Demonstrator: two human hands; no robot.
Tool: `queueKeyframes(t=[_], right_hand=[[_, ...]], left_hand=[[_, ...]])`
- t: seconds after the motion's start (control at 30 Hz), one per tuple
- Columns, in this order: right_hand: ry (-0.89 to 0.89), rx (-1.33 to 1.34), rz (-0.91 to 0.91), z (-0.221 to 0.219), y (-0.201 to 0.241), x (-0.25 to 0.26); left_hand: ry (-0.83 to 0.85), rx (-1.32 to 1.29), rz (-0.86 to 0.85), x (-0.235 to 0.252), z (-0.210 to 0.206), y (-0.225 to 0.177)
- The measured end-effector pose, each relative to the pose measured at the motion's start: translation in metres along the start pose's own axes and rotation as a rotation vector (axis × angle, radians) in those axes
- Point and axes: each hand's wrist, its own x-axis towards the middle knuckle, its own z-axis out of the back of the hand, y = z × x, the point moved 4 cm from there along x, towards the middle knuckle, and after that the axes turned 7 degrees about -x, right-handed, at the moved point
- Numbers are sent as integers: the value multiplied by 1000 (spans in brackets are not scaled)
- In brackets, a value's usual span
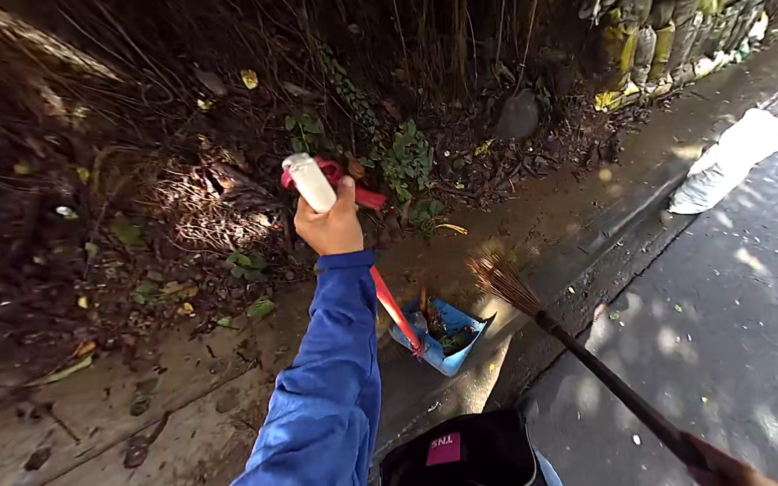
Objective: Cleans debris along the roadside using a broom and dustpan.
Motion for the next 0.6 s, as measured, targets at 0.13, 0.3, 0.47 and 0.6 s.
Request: queueKeyframes(t=[0.13, 0.3, 0.47, 0.6], right_hand=[[122, 0, 33, -21, 16, 134], [90, 86, 257, 96, 8, 230], [-103, -244, 214, 186, 117, 326], [-47, -380, 103, 147, 214, 382]], left_hand=[[-69, 91, -35, 8, -33, 25], [-83, 190, -69, 27, -90, 38], [111, 364, -44, 31, -145, 65], [211, 335, -10, 37, -185, 95]])
